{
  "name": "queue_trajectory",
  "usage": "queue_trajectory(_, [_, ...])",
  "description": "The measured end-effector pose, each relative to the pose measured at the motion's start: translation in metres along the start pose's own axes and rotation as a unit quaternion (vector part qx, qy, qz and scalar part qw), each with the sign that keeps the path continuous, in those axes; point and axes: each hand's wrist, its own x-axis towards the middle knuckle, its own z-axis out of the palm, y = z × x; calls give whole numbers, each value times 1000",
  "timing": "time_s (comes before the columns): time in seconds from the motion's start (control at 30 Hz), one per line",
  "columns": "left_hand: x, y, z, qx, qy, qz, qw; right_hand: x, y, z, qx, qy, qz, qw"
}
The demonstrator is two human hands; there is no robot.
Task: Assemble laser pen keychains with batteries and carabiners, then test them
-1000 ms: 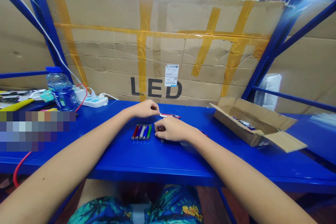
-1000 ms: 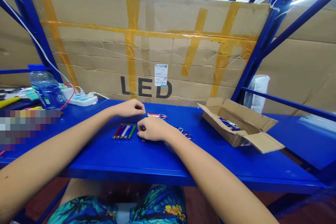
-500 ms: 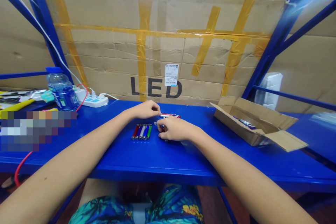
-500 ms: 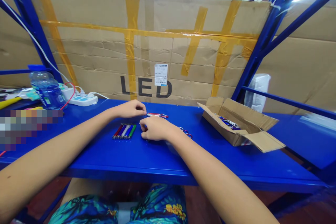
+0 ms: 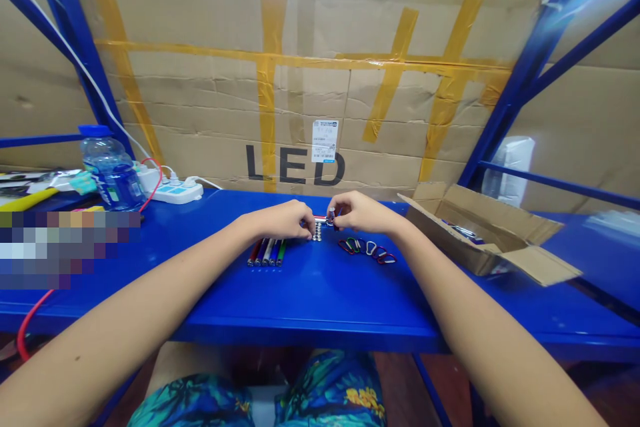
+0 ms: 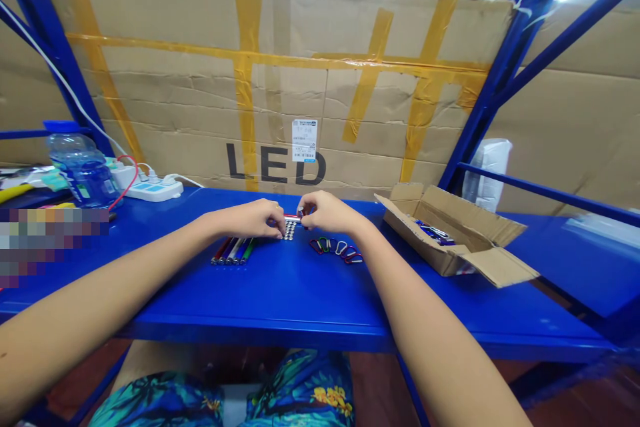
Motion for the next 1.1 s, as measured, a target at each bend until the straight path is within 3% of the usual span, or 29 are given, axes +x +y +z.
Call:
queue_trajectory(0.1, [0, 3, -1, 59, -5, 31, 998, 0, 0, 3, 24, -23, -2, 999])
queue_trajectory(0.2, [-1, 6, -2, 55, 31, 27, 998, 3, 2, 6, 78, -38, -17, 996])
queue_trajectory(0.43, [3, 11, 5, -51, 133, -34, 989, 11, 5, 14, 187, 43, -29, 981])
queue_trajectory(0.57, [3, 8, 6, -28, 91, -36, 995, 12, 4, 16, 171, 51, -16, 984])
queue_trajectory(0.73, [-1, 7, 4, 54, 0, 21, 998, 11, 6, 12, 129, 83, -3, 988])
queue_trajectory(0.93, [0, 14, 8, 179, -3, 44, 983, 9, 6, 11, 115, 74, -10, 990])
queue_trajectory(1.1, [0, 17, 11, 201, -11, 54, 978, 8, 5, 10, 118, 64, -11, 991])
